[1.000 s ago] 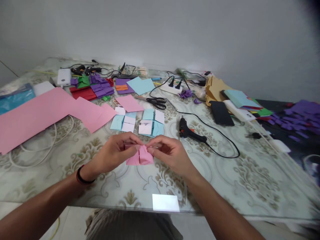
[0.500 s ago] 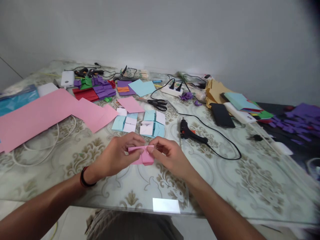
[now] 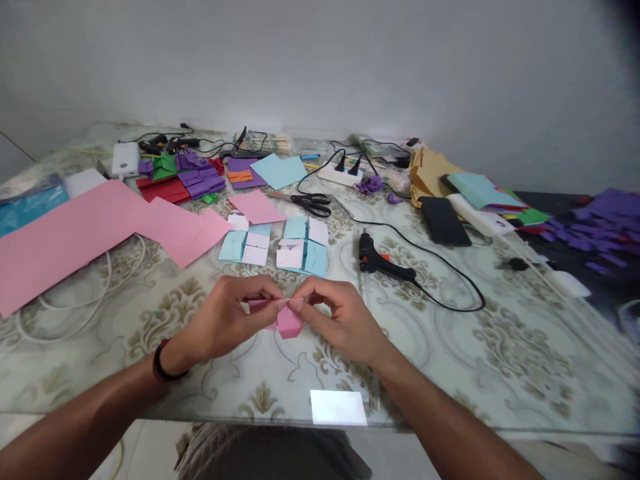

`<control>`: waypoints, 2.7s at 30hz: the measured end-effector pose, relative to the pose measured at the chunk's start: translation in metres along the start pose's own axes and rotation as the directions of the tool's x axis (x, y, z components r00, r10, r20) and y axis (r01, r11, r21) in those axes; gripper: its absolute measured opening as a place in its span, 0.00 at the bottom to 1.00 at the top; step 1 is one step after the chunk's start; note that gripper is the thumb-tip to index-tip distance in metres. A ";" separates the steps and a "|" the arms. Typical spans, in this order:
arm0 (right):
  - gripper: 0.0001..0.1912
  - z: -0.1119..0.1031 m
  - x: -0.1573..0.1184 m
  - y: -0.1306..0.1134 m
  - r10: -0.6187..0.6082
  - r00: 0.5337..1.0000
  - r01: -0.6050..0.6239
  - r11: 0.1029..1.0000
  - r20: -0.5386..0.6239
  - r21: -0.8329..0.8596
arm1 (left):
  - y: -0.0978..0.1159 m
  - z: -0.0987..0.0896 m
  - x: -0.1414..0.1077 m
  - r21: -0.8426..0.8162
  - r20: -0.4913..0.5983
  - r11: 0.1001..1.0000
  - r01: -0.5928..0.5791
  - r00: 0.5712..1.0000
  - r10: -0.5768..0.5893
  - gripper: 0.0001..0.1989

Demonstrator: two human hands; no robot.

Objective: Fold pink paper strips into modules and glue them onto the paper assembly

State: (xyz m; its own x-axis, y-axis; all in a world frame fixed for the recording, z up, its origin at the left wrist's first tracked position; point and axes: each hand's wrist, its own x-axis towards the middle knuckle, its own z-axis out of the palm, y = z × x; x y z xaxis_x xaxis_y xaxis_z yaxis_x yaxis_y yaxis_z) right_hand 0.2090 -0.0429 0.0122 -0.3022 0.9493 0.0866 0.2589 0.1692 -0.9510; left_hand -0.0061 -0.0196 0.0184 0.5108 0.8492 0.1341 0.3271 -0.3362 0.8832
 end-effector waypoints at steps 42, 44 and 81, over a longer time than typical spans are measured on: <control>0.19 -0.008 0.006 0.000 0.033 0.997 -0.045 0.985 0.075 0.168 | -0.001 -0.003 0.001 -0.037 -0.019 0.998 0.053 0.998 -0.054 0.13; 0.19 -0.008 0.006 0.001 0.052 0.996 -0.064 0.986 0.077 0.155 | -0.003 -0.003 0.001 -0.055 -0.041 0.997 0.063 0.997 -0.065 0.13; 0.17 -0.013 0.011 0.006 0.010 0.998 -0.019 0.990 -0.070 -0.139 | -0.002 -0.003 0.006 0.099 -0.131 0.982 0.161 0.980 -0.147 0.16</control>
State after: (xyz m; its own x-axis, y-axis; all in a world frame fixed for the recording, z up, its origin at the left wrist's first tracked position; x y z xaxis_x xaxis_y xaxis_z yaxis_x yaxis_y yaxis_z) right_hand 0.2195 -0.0279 0.0113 -0.2349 0.9671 0.0978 0.3893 0.1858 -0.9022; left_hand -0.0064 -0.0124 0.0190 0.3482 0.9355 0.0606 0.4817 -0.2340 0.8445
